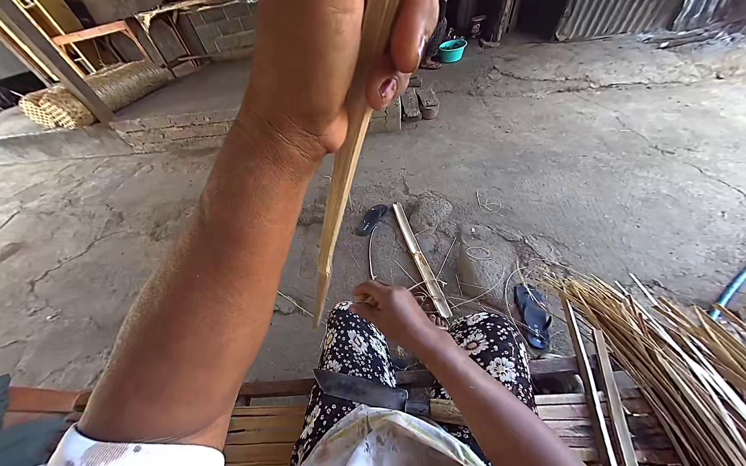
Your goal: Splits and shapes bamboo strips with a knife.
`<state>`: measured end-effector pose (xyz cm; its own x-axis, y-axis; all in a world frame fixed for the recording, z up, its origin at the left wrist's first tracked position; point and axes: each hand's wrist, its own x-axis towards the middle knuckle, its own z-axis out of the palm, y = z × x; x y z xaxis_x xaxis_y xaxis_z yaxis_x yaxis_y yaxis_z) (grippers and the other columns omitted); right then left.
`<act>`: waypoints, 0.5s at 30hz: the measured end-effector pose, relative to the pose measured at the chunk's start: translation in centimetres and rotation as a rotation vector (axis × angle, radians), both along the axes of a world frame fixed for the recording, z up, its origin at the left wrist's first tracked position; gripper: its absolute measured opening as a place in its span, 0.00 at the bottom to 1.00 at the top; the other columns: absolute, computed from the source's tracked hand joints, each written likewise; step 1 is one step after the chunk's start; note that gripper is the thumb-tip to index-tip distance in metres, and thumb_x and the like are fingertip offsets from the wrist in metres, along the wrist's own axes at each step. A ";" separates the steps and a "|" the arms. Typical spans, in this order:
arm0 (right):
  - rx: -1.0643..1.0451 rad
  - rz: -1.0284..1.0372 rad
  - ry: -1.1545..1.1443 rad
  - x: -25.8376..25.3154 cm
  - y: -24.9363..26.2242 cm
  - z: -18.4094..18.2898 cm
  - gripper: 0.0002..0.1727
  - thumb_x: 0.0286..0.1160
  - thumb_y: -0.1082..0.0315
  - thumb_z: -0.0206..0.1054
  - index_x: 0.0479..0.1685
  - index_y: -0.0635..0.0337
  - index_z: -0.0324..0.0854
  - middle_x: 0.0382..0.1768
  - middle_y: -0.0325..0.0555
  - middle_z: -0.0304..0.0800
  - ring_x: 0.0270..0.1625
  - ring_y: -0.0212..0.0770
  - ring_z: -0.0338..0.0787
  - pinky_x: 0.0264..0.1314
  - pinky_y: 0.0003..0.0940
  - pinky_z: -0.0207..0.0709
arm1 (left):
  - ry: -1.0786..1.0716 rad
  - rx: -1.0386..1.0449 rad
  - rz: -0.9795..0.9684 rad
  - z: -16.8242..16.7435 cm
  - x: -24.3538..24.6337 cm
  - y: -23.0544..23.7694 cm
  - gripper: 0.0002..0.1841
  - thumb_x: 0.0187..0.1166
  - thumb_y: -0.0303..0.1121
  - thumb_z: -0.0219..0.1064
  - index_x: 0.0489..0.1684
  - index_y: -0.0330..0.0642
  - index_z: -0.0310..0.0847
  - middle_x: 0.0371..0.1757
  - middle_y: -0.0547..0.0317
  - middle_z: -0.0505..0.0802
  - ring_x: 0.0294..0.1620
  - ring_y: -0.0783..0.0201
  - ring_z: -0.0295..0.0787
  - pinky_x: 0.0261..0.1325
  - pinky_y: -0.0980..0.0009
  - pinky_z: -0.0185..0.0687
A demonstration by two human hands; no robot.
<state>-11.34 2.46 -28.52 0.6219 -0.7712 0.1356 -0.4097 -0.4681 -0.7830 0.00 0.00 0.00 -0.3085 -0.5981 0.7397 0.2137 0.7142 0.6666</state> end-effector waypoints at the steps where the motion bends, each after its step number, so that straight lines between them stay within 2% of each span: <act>1: -0.031 0.027 -0.029 0.8 0.1 0.2 0.20 0.81 0.55 0.68 0.61 0.62 0.87 0.52 0.52 0.93 0.49 0.45 0.94 0.59 0.43 0.86 | 0.016 0.016 -0.025 -0.2 -0.2 0.0 0.23 0.80 0.17 0.40 0.10 0.43 0.65 0.10 0.59 0.79 0.09 0.74 0.72 0.14 0.82 0.69; 3: -0.093 0.050 -0.056 1.9 0.1 0.5 0.19 0.82 0.56 0.67 0.57 0.64 0.88 0.49 0.53 0.93 0.46 0.46 0.93 0.56 0.44 0.86 | 0.034 0.042 -0.082 -0.5 -0.5 0.0 0.25 0.83 0.20 0.37 0.10 0.44 0.64 0.09 0.60 0.77 0.09 0.74 0.71 0.14 0.82 0.68; 6: -0.191 0.037 -0.110 2.5 0.0 0.4 0.15 0.83 0.60 0.65 0.46 0.64 0.90 0.42 0.53 0.94 0.43 0.46 0.94 0.51 0.45 0.85 | 0.041 0.080 -0.155 -0.6 -0.7 0.5 0.25 0.85 0.22 0.34 0.11 0.43 0.65 0.10 0.61 0.78 0.09 0.75 0.71 0.12 0.83 0.67; 9: -0.249 0.057 -0.117 2.6 0.0 -0.1 0.14 0.83 0.63 0.63 0.44 0.64 0.90 0.40 0.52 0.94 0.41 0.45 0.93 0.47 0.43 0.85 | 0.038 0.066 -0.203 -0.9 -0.4 0.8 0.24 0.84 0.21 0.35 0.11 0.42 0.66 0.10 0.61 0.78 0.09 0.75 0.72 0.13 0.83 0.67; 15: -0.384 0.009 -0.159 3.1 0.2 -1.4 0.10 0.74 0.67 0.64 0.35 0.63 0.88 0.34 0.51 0.93 0.32 0.46 0.92 0.35 0.46 0.84 | 0.063 0.081 -0.253 -1.2 -0.4 1.1 0.25 0.85 0.22 0.34 0.12 0.41 0.66 0.10 0.60 0.79 0.08 0.76 0.72 0.12 0.84 0.67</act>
